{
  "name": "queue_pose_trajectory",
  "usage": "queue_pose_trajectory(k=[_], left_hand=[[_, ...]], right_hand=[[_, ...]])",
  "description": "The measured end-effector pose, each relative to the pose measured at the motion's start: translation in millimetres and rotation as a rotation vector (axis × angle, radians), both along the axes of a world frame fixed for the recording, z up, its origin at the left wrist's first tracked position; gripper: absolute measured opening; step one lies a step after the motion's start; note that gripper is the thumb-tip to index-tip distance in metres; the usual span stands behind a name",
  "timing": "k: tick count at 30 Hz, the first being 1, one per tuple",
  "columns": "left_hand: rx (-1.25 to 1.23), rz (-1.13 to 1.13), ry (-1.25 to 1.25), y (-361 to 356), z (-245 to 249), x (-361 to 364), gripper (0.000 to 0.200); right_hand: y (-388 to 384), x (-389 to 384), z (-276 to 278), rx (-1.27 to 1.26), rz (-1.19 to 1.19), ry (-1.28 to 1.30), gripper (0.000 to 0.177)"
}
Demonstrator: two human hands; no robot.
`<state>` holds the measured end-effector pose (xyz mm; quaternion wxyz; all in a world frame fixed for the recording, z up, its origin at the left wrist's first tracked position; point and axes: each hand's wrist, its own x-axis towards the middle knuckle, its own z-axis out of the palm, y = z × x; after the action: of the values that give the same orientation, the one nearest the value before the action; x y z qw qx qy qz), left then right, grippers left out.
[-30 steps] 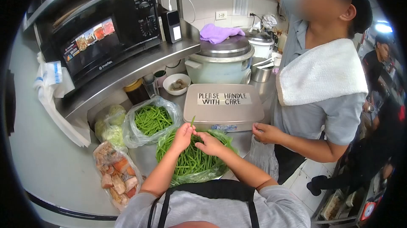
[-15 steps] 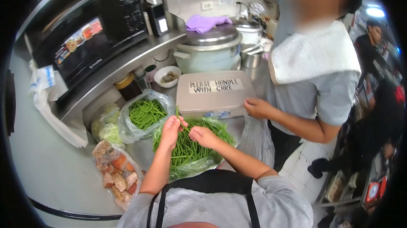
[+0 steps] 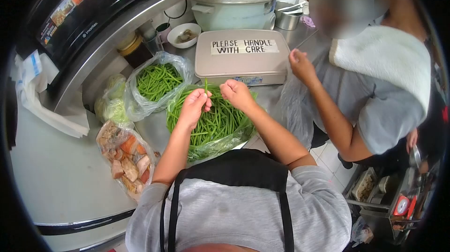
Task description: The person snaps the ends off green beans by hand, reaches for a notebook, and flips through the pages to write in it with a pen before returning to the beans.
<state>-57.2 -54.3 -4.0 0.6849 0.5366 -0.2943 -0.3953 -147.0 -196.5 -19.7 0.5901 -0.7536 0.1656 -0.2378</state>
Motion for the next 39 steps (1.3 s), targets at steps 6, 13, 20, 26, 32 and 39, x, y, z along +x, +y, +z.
queue_pose_trajectory(k=[6, 13, 20, 26, 32, 39], left_hand=[[0.216, -0.151, -0.401, 13.4, -2.6, 15.9, 0.014], [0.209, -0.296, -0.373, 17.5, -1.8, 19.6, 0.014], [0.215, -0.28, -0.195, 17.5, -0.4, 20.1, 0.014], [0.291, -0.212, -0.215, 15.3, -7.7, 19.2, 0.012], [0.361, 0.281, -0.607, 43.9, 15.0, 99.6, 0.015], [0.41, 0.679, -1.268, 51.1, 0.0, 145.5, 0.03]], right_hand=[[9.2, 3.4, 24.4, -0.004, 0.108, -0.045, 0.018], [3.8, -0.1, 17.1, 0.431, 0.326, 0.108, 0.015], [12.3, 1.8, -8.3, 0.562, 0.183, 0.112, 0.02], [22.4, 5.8, -14.2, -0.536, -0.146, 0.118, 0.024], [12.6, -3.8, -5.6, -0.611, 0.0, 0.559, 0.041], [24.2, -12.9, -33.3, -0.623, 0.068, 0.566, 0.034]])
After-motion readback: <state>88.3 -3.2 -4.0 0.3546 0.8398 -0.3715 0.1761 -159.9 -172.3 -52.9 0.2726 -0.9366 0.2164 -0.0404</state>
